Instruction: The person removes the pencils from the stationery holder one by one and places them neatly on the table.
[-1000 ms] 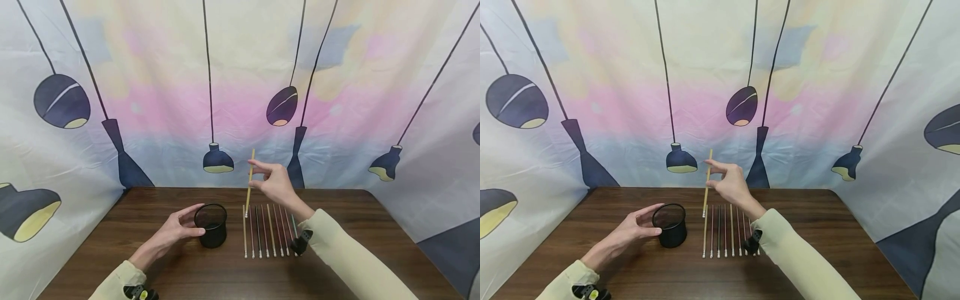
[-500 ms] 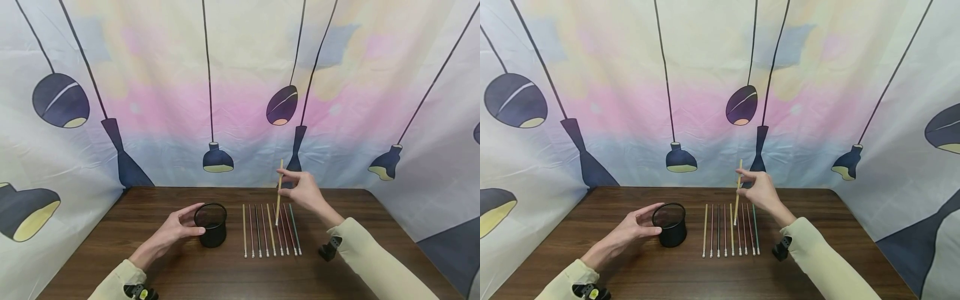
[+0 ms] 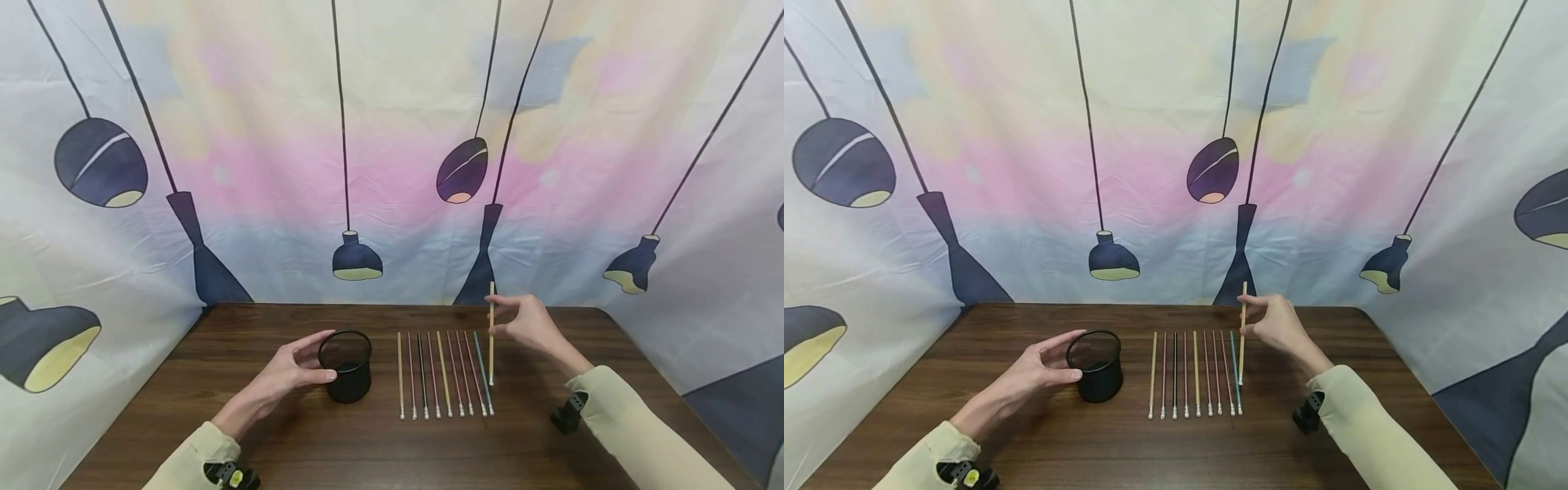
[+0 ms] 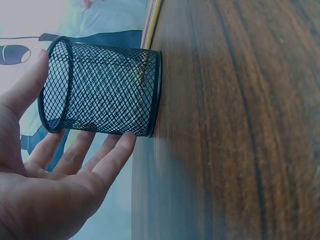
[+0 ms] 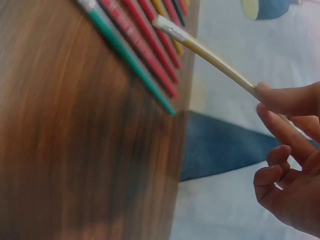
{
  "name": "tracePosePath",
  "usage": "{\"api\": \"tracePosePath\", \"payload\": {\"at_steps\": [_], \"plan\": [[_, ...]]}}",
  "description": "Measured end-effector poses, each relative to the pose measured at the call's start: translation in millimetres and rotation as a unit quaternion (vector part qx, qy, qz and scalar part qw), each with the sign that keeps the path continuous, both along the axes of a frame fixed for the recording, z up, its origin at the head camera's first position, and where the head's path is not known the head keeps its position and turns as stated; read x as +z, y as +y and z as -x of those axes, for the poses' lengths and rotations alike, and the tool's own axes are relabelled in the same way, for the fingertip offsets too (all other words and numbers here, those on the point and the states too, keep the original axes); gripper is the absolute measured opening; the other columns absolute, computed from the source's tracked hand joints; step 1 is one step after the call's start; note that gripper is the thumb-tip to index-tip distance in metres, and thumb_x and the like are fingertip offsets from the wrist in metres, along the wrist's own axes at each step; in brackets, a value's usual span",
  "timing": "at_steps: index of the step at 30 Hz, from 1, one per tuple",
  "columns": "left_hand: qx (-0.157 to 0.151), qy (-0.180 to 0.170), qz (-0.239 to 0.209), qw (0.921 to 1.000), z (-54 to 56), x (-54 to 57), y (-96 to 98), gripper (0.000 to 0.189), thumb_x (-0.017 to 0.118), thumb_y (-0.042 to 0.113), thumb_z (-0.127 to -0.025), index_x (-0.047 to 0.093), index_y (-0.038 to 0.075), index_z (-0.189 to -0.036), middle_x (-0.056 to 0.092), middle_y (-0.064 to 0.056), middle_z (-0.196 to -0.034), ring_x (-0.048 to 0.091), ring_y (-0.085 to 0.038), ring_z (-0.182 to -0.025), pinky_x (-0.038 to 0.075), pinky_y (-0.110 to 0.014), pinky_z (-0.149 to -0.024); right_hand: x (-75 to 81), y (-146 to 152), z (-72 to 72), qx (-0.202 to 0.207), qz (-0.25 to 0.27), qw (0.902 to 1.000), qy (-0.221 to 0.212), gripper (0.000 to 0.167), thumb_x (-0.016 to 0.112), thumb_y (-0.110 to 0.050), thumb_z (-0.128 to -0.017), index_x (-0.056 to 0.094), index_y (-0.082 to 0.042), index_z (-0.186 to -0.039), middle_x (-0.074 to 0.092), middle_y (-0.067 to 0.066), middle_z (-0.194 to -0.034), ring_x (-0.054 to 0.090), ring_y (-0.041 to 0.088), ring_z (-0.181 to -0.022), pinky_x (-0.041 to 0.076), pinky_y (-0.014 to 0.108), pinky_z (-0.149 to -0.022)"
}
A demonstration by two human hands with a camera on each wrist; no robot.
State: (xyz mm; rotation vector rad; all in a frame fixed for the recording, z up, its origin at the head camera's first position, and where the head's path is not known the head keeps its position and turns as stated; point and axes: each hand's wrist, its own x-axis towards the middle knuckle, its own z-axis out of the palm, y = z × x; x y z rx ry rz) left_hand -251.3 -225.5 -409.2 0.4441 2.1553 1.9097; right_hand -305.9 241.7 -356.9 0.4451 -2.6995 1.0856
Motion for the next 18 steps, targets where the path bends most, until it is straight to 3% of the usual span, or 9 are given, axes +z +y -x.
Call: {"api": "tracePosePath", "payload": {"at_steps": [11,18], "plan": [[0.002,0.001,-0.002,1.0000,-0.9,0.3,-0.1,0.082,0.080,0.007,-0.094,0.038,0.007,-0.164,0.054,-0.027,-0.148,0.055,-0.045,-0.134,0.056,-0.039,-0.094,-16.2,18,1.5,0.019,-0.047,0.9947,-0.090,0.063,0.090,-0.003,-0.078,0.069,-0.001,-0.138,0.077,0.007,-0.100,0.071,0.032,-0.099,0.058,0.050,-0.083],[-0.003,0.004,-0.005,1.0000,-0.6,1.7,0.3,0.082,0.080,0.007,-0.094,0.037,0.005,-0.164,0.053,-0.027,-0.149,0.056,-0.044,-0.135,0.055,-0.040,-0.095,-26.8,23,3.3,0.049,-0.057,0.9910,-0.111,0.059,0.090,-0.001,-0.077,0.070,0.005,-0.133,0.077,0.010,-0.100,0.071,0.028,-0.095,0.057,0.044,-0.076]]}}
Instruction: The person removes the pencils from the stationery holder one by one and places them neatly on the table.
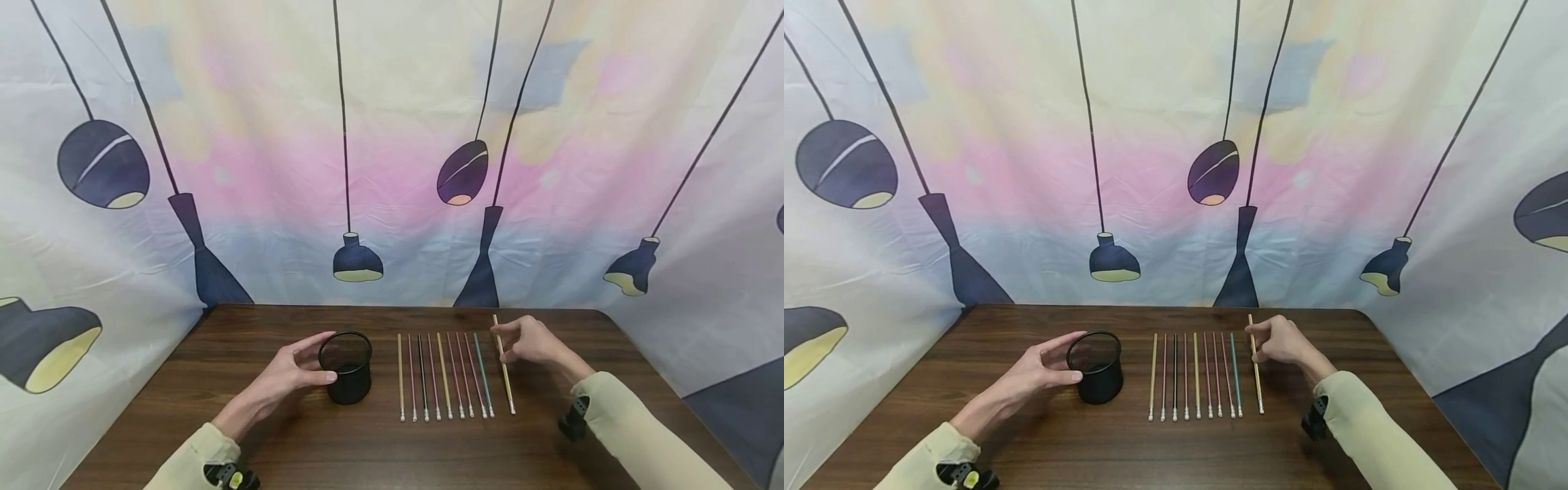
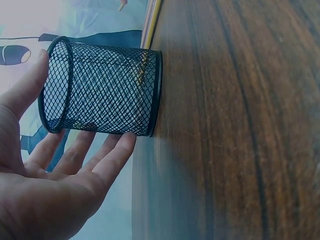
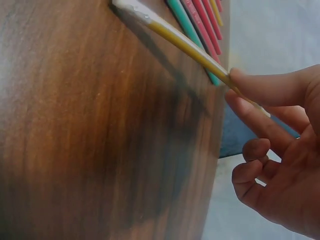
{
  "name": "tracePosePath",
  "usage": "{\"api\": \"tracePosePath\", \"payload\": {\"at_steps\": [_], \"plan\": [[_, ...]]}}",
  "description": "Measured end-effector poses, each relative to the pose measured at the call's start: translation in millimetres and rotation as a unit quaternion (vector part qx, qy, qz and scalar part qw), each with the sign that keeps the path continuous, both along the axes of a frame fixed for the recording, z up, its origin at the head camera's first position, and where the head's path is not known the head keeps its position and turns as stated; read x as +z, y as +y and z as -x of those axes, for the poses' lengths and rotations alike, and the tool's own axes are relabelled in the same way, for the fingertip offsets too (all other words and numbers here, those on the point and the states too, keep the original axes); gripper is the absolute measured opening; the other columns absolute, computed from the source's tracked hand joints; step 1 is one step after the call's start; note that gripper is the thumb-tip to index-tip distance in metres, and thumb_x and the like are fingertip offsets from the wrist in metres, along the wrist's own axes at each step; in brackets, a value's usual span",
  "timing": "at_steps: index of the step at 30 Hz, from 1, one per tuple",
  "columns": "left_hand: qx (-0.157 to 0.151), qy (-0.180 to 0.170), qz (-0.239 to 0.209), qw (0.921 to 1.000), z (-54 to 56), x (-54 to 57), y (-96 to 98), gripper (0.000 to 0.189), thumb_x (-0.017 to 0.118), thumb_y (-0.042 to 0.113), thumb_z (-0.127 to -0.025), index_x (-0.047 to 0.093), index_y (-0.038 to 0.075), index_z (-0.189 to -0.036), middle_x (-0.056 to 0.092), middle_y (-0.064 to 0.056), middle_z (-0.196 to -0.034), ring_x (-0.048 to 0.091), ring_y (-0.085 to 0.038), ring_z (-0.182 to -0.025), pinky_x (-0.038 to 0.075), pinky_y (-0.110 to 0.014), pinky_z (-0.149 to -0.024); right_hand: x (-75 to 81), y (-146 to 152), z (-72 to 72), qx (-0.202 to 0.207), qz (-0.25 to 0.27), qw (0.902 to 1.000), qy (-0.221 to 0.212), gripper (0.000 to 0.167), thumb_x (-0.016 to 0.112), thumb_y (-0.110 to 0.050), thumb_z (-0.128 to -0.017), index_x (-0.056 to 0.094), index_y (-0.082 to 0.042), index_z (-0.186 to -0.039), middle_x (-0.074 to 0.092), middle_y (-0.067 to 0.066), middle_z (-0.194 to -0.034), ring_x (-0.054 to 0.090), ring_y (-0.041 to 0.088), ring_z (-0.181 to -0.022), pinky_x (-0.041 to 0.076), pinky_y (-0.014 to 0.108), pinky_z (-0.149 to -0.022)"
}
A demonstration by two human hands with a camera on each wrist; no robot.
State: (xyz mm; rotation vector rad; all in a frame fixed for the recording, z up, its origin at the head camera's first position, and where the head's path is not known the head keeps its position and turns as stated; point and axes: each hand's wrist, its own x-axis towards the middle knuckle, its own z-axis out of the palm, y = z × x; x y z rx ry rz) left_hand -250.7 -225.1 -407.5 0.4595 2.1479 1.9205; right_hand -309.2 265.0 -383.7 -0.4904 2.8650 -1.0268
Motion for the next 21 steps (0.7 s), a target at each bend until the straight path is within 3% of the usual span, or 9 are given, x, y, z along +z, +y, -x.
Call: {"api": "tracePosePath", "payload": {"at_steps": [9,21], "plan": [[0.011,-0.005,0.014,0.9998,2.0,-3.0,-1.0,0.081,0.080,0.008,-0.094,0.039,0.008,-0.163,0.054,-0.024,-0.149,0.056,-0.043,-0.134,0.055,-0.041,-0.096,-8.2,-5,6.1,0.013,0.001,0.9998,-0.014,0.056,0.090,0.001,-0.077,0.072,0.006,-0.130,0.072,0.003,-0.089,0.066,0.019,-0.084,0.054,0.037,-0.070],[0.005,-0.005,0.015,0.9999,1.5,-1.6,-0.4,0.079,0.079,0.007,-0.095,0.040,0.009,-0.163,0.054,-0.025,-0.149,0.055,-0.044,-0.136,0.054,-0.043,-0.097,-18.4,-10,6.0,0.024,0.002,0.9992,-0.033,0.053,0.091,-0.001,-0.079,0.072,0.009,-0.127,0.068,0.003,-0.082,0.060,0.018,-0.075,0.049,0.036,-0.069]]}}
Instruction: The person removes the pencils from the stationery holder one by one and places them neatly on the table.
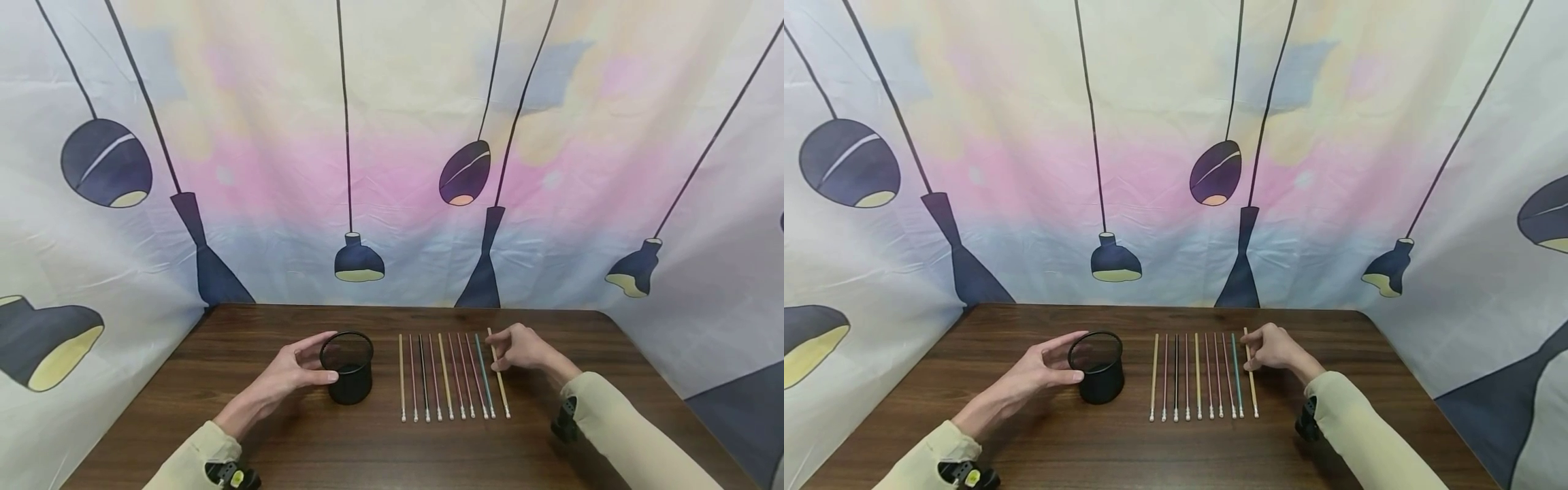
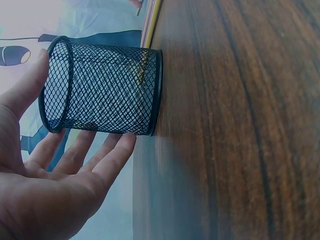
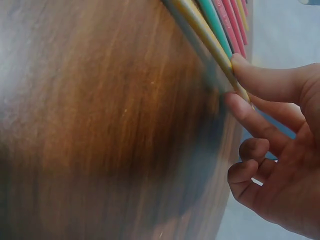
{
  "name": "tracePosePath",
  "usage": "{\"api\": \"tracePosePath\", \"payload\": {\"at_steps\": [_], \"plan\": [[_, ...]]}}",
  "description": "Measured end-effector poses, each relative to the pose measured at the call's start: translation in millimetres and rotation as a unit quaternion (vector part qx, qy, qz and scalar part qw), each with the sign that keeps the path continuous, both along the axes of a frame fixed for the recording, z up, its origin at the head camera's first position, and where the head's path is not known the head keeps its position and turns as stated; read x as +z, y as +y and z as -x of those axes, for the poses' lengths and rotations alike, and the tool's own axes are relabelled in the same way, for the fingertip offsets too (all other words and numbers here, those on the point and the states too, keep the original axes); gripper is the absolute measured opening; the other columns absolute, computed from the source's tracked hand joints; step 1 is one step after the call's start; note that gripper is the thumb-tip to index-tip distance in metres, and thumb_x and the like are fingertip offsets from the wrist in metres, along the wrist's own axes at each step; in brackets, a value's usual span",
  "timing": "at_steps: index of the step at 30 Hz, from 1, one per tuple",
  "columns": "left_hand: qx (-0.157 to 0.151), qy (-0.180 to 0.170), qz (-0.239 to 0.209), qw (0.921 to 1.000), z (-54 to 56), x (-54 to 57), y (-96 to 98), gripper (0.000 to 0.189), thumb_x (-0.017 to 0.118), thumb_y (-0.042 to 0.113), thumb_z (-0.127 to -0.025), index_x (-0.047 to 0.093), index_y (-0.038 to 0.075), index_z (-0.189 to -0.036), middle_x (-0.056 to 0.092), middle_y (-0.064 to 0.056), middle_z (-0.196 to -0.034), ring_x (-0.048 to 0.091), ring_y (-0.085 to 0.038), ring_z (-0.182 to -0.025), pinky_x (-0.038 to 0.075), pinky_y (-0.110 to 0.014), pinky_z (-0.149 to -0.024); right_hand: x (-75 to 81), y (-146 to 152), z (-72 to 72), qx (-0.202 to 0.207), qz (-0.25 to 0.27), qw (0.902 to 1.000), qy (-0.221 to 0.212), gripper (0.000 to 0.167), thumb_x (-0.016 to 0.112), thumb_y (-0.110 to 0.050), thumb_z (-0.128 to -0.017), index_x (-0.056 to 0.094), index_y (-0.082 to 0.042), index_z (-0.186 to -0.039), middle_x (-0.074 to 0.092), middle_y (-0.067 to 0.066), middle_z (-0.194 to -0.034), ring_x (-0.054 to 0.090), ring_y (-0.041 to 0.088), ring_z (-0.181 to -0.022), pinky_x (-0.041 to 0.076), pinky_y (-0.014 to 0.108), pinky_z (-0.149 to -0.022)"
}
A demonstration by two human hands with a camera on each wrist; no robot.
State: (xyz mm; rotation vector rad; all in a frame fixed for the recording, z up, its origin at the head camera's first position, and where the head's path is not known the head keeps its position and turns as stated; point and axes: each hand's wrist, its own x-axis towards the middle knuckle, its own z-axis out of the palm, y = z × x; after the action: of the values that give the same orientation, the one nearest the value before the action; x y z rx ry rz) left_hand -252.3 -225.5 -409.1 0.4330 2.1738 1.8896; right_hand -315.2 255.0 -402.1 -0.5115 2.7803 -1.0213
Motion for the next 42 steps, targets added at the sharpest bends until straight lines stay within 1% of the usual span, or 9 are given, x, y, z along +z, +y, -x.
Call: {"api": "tracePosePath", "payload": {"at_steps": [7,11,13,18,22,25,29,33,42], "plan": [[-0.004,0.004,-0.002,1.0000,-1.2,1.6,0.2,0.080,0.081,0.009,-0.094,0.040,0.007,-0.163,0.055,-0.026,-0.148,0.055,-0.045,-0.135,0.055,-0.040,-0.096,0.4,-1.0,0.6,0.021,-0.013,0.9997,-0.002,0.049,0.090,-0.002,-0.081,0.072,0.011,-0.125,0.068,0.005,-0.081,0.052,0.017,-0.067,0.044,0.035,-0.068],[-0.004,0.004,-0.004,1.0000,-0.5,2.7,-0.1,0.080,0.081,0.008,-0.094,0.040,0.007,-0.163,0.055,-0.025,-0.148,0.056,-0.044,-0.135,0.054,-0.040,-0.096,0.4,-2.2,2.9,0.026,-0.021,0.9994,-0.001,0.031,0.090,-0.003,-0.081,0.078,0.008,-0.107,0.075,0.013,-0.100,0.053,0.016,-0.070,0.044,0.035,-0.071],[-0.001,0.002,-0.002,1.0000,-0.3,2.8,-0.1,0.080,0.081,0.010,-0.093,0.041,0.008,-0.163,0.056,-0.023,-0.148,0.057,-0.042,-0.134,0.054,-0.040,-0.096,-0.7,-3.0,4.0,0.025,-0.019,0.9995,-0.008,0.029,0.091,-0.004,-0.081,0.078,0.007,-0.105,0.075,0.014,-0.096,0.052,0.016,-0.070,0.044,0.034,-0.072],[0.002,0.003,-0.003,1.0000,-1.2,1.2,-0.1,0.083,0.083,0.012,-0.092,0.040,0.007,-0.163,0.056,-0.023,-0.148,0.059,-0.041,-0.132,0.055,-0.040,-0.095,-4.6,-4.7,5.8,0.039,-0.020,0.9989,-0.015,0.030,0.090,-0.004,-0.082,0.079,0.005,-0.108,0.070,0.007,-0.083,0.051,0.016,-0.066,0.044,0.034,-0.073],[0.004,0.003,-0.007,1.0000,-1.7,0.8,0.2,0.084,0.083,0.011,-0.092,0.039,0.007,-0.163,0.055,-0.025,-0.149,0.058,-0.041,-0.133,0.055,-0.039,-0.095,-5.0,-5.7,5.5,0.048,-0.022,0.9986,-0.008,0.014,0.090,-0.003,-0.081,0.079,0.000,-0.090,0.075,0.014,-0.107,0.051,0.018,-0.066,0.045,0.037,-0.075],[0.004,0.004,-0.008,0.9999,-1.6,1.7,0.1,0.083,0.083,0.011,-0.092,0.039,0.007,-0.163,0.054,-0.025,-0.149,0.058,-0.042,-0.133,0.055,-0.039,-0.095,-4.1,-6.2,4.4,0.043,-0.020,0.9988,-0.007,0.023,0.091,-0.002,-0.081,0.080,0.005,-0.100,0.076,0.016,-0.097,0.051,0.018,-0.064,0.045,0.038,-0.075],[0.002,0.008,-0.008,0.9999,-1.3,2.7,-0.5,0.084,0.084,0.011,-0.092,0.040,0.006,-0.163,0.055,-0.025,-0.148,0.058,-0.042,-0.132,0.055,-0.040,-0.095,-4.4,-6.6,4.1,0.043,-0.024,0.9988,0.002,0.046,0.091,-0.004,-0.082,0.074,0.011,-0.122,0.063,0.005,-0.068,0.049,0.017,-0.062,0.044,0.038,-0.074],[0.001,0.008,-0.007,0.9999,-1.7,2.9,-1.2,0.083,0.083,0.010,-0.092,0.040,0.006,-0.163,0.056,-0.024,-0.148,0.059,-0.041,-0.132,0.055,-0.040,-0.095,-5.5,-6.8,3.7,0.044,-0.028,0.9986,0.008,0.046,0.090,-0.006,-0.083,0.074,0.010,-0.123,0.062,0.000,-0.068,0.048,0.016,-0.061,0.044,0.038,-0.074],[-0.005,0.009,-0.006,0.9999,-2.0,3.0,-1.8,0.081,0.081,0.009,-0.093,0.040,0.006,-0.163,0.054,-0.026,-0.149,0.054,-0.045,-0.136,0.054,-0.042,-0.097,-8.1,-5.3,4.3,0.037,-0.026,0.9990,0.000,0.047,0.089,-0.006,-0.084,0.072,0.011,-0.125,0.062,0.002,-0.068,0.050,0.016,-0.061,0.044,0.036,-0.071]]}}
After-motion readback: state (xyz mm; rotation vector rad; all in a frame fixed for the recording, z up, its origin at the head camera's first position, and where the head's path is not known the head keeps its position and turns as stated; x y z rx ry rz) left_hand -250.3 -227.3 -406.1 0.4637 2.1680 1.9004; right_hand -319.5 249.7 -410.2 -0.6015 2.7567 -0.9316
